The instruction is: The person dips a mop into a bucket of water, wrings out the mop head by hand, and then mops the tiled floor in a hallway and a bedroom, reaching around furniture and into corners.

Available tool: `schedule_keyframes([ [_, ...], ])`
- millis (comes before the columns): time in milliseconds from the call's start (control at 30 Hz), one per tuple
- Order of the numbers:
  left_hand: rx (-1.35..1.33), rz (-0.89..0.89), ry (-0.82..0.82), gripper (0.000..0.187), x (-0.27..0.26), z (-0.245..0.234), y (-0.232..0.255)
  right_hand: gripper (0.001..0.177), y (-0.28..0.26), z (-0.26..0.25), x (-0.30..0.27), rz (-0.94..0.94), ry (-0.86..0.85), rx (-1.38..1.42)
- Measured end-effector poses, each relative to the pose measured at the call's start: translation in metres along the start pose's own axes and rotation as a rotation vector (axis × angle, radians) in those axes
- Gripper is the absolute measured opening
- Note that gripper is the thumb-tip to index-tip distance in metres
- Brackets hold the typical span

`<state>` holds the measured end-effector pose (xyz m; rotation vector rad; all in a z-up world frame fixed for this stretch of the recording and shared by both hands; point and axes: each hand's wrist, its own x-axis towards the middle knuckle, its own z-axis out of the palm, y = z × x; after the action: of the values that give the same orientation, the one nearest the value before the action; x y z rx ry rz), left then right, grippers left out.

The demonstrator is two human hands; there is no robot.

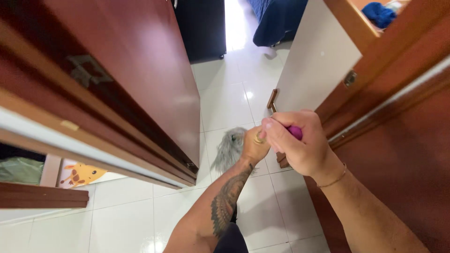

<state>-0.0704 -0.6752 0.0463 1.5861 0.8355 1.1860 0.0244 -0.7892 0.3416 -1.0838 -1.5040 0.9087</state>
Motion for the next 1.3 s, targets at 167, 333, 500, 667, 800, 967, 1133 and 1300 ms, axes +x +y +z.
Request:
schedule_keyframes([
  [167, 0.292, 0.158, -0.054, 0.022, 0.079, -0.013, -0.08, 0.034, 0.055, 0.004, 0.06, -0.077, 0.015, -0.293],
  [333, 0.394, -0.053, -0.071, 0.045, 0.15, -0.044, -0.113, 0.038, 0.146, 0.016, 0.116, -0.082, 0.101, -0.365],
  [500, 0.241, 0.051, -0.129, 0.026, 0.221, -0.026, -0.101, 0.035, 0.215, -0.006, 0.18, -0.092, 0.332, -0.272],
  [667, 0.414, -0.053, -0.345, 0.021, 0.319, -0.026, -0.12, 0.032, 0.254, -0.042, 0.251, -0.146, 0.378, -0.199],
  [800, 0.461, -0.016, -0.388, 0.024, 0.398, -0.017, -0.161, 0.035, 0.297, -0.076, 0.309, -0.122, 0.366, -0.236],
  [967, 0.406, -0.044, -0.372, 0.041, 0.486, -0.017, -0.216, 0.034, 0.347, -0.111, 0.396, -0.145, 0.283, -0.252],
  [1133, 0.305, -0.154, -0.391, 0.035, 0.58, -0.02, -0.249, 0.037, 0.378, -0.141, 0.483, -0.109, 0.226, -0.243],
  [1300, 0.307, -0.056, -0.352, 0.026, 0.67, -0.019, -0.281, 0.038, 0.408, -0.168, 0.571, -0.115, 0.23, -0.261],
])
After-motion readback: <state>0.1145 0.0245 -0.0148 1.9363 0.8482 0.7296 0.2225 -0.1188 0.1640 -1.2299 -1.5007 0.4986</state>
